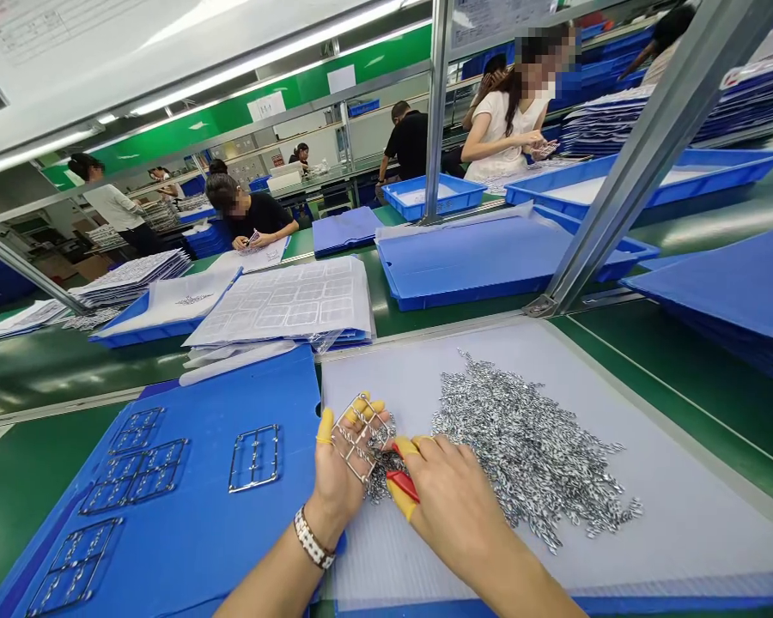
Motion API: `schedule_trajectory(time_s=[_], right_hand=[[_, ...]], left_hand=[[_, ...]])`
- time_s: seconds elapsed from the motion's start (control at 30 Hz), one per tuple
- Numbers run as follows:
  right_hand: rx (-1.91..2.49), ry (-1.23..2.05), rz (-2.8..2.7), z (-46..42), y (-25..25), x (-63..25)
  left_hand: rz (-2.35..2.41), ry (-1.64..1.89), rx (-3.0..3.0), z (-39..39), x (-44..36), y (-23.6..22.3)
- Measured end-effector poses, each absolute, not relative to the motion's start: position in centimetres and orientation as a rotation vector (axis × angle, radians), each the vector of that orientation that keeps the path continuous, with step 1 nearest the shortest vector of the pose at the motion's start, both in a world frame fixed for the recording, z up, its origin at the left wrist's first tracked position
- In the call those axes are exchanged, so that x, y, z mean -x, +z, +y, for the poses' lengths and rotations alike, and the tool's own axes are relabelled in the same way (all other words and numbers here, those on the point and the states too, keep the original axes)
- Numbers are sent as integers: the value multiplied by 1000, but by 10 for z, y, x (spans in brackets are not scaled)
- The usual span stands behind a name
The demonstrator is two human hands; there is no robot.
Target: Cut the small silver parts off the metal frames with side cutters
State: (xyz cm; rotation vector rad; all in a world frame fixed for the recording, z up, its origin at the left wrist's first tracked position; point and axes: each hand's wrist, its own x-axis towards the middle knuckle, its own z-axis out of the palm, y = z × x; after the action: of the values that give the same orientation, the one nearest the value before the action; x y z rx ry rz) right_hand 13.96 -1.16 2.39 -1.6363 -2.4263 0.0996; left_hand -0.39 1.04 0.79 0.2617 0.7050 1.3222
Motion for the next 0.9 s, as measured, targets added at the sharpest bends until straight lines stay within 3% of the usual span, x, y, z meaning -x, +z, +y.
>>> schedule_trajectory(time_s=[0.6,0.73,0.9], right_hand=[[1611,140,-2423,-14,18,-133],[1486,617,-2065,-4,19,-145],[1131,1481,-1198,17,18,-140]], left_hand=[[841,1397,-389,10,2,2],[918,1393,-618,5,3,-1],[1038,1250,-1753,-7,2,-1]])
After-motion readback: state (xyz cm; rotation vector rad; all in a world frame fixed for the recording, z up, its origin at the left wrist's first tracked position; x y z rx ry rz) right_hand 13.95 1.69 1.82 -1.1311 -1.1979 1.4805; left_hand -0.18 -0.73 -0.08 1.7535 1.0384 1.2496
